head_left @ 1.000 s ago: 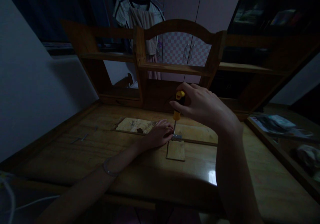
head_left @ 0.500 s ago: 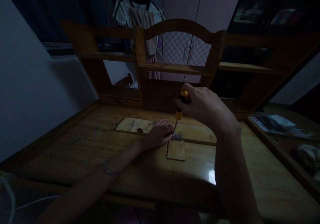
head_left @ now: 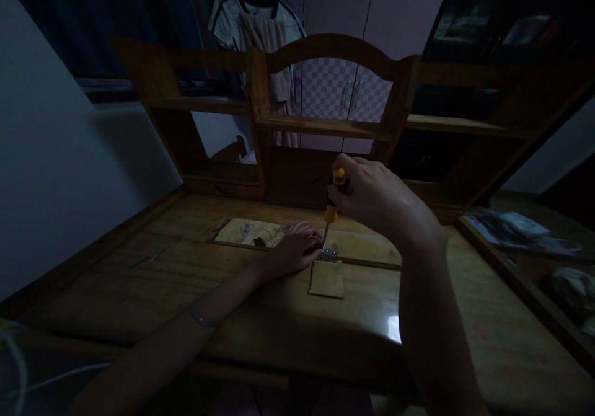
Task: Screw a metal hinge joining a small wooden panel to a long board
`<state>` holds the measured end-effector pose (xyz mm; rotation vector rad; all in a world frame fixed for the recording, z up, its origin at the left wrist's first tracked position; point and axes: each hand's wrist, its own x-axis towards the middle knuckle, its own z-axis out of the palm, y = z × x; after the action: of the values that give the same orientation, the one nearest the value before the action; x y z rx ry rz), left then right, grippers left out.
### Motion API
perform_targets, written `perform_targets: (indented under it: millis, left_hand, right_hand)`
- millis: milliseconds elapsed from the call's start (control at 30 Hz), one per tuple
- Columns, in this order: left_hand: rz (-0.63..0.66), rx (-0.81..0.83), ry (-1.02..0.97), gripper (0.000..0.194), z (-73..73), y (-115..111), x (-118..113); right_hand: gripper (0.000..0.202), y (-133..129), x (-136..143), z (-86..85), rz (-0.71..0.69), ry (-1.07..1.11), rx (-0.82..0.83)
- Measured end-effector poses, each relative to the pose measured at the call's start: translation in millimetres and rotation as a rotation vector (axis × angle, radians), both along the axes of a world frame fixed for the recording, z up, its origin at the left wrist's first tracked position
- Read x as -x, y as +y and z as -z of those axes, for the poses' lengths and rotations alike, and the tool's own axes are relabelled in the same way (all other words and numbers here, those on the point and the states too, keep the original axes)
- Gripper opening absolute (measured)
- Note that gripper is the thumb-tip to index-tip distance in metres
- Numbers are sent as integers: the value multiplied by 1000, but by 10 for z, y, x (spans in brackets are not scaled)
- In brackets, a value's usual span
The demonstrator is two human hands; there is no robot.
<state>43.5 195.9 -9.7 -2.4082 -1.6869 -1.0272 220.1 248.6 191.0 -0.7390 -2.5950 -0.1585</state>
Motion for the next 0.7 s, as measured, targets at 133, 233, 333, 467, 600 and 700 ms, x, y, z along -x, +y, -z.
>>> perform_targets:
  millis: [133, 233, 333, 467, 600, 700]
  left_hand:
    - [9, 10, 9, 7, -13, 4, -7]
    - [11, 1, -7, 6, -21, -1, -12]
    - [4, 1, -14, 5, -21, -5, -16]
    - [7, 7, -1, 6, -6, 6, -10]
    - [4, 3, -9, 6, 5, 13, -2]
    - [-4, 1, -11, 5, -5, 4, -5]
  right_hand:
    - [32, -20, -4, -6, 4, 16, 2]
    - [34, -35, -17, -19, -78, 20, 41]
    - [32, -36, -16, -20, -100, 16, 41]
    - [27, -20, 4, -3, -22, -3, 29]
    - [38, -42, -4, -8, -25, 19, 15]
    - [36, -74, -22, -23, -79, 22, 22]
